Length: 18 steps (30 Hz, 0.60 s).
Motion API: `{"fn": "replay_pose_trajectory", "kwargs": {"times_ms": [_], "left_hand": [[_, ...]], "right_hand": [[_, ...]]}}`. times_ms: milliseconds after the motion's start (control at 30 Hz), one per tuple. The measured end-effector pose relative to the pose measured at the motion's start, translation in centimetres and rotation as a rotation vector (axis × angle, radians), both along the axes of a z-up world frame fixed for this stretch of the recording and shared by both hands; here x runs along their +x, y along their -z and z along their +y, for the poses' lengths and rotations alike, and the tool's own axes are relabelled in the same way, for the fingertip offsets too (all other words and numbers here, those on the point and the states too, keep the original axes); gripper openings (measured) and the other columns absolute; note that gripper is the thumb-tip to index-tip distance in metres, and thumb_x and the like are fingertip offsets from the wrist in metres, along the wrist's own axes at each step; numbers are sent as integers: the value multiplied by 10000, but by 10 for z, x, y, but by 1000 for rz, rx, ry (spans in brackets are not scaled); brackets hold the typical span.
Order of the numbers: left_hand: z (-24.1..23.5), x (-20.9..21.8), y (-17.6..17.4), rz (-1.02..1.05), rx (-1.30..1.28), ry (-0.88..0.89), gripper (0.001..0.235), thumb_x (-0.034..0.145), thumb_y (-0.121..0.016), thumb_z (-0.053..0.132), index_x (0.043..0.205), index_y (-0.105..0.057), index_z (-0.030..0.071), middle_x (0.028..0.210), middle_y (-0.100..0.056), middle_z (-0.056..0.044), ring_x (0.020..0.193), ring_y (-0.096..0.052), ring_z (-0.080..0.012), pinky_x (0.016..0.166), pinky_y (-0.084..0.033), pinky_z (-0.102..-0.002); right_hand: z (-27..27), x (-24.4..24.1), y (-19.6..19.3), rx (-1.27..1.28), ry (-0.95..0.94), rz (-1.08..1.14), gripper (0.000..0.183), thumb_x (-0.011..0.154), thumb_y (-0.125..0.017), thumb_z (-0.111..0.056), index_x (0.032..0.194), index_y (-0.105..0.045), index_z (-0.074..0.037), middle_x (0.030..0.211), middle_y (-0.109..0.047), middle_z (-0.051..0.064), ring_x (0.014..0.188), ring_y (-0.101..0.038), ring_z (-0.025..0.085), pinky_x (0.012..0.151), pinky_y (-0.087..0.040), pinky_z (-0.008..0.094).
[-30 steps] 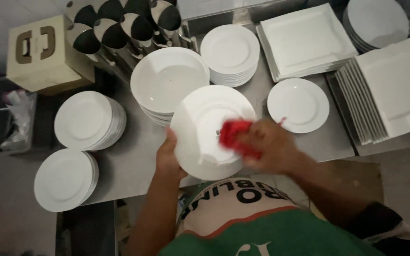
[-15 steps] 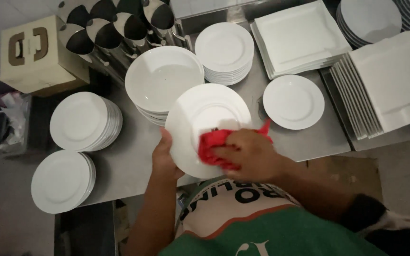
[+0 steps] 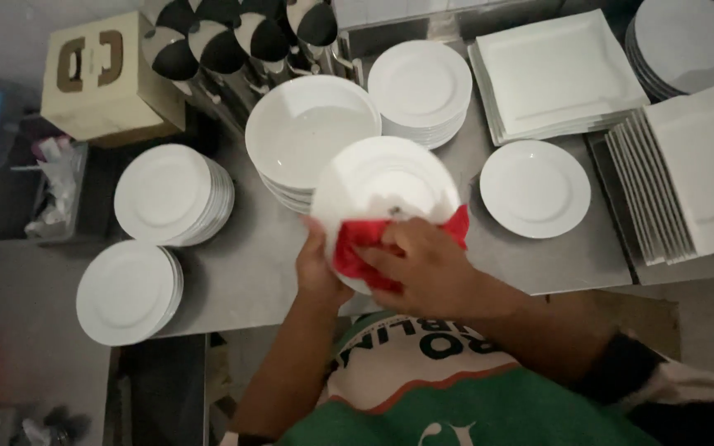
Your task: Wiping clean ceramic plates with a cloth and stacking them on a kitchen counter.
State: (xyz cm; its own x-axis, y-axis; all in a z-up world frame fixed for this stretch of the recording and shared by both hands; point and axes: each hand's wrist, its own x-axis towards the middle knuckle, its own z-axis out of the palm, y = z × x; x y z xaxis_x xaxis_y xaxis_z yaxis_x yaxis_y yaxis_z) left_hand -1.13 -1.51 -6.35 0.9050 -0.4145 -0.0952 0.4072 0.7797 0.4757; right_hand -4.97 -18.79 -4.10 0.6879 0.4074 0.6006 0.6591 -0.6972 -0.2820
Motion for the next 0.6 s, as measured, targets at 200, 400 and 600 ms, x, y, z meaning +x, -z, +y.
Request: {"fn": "replay_pose_trajectory", "kwargs": {"times_ms": [200,400,600], "left_hand": [[26,-3,-9,-9,79,-14,769,981,-357,656,1509,-445,104,1338,-634,-148,1189,-638,-314,1140,-398,-567],[23,21,82,29,168,190,633,1004,-494,550,1382,-584,51,1232,-700,-184,1111,-684,-286,1107,-448,-535],[19,1,13,-71,392,199,462,976,-611,363,1259,-648,1,1082,-736,-213,935,-724,-265,946,-553,-525]], "right_hand": [[-67,32,33,64,264,156,521,801,-772,-568,1188,-710,-225,1053,-597,96,869,-672,326,716,-561,422],[-49,76,-17,78,303,-73,408,824,-819,-409,1197,-750,-255,1046,-581,46,877,-667,261,712,-551,351],[-34,77,-38,15,119,46,459,756,-827,-424,1178,-750,-261,1058,-632,105,911,-682,352,788,-569,443]]}}
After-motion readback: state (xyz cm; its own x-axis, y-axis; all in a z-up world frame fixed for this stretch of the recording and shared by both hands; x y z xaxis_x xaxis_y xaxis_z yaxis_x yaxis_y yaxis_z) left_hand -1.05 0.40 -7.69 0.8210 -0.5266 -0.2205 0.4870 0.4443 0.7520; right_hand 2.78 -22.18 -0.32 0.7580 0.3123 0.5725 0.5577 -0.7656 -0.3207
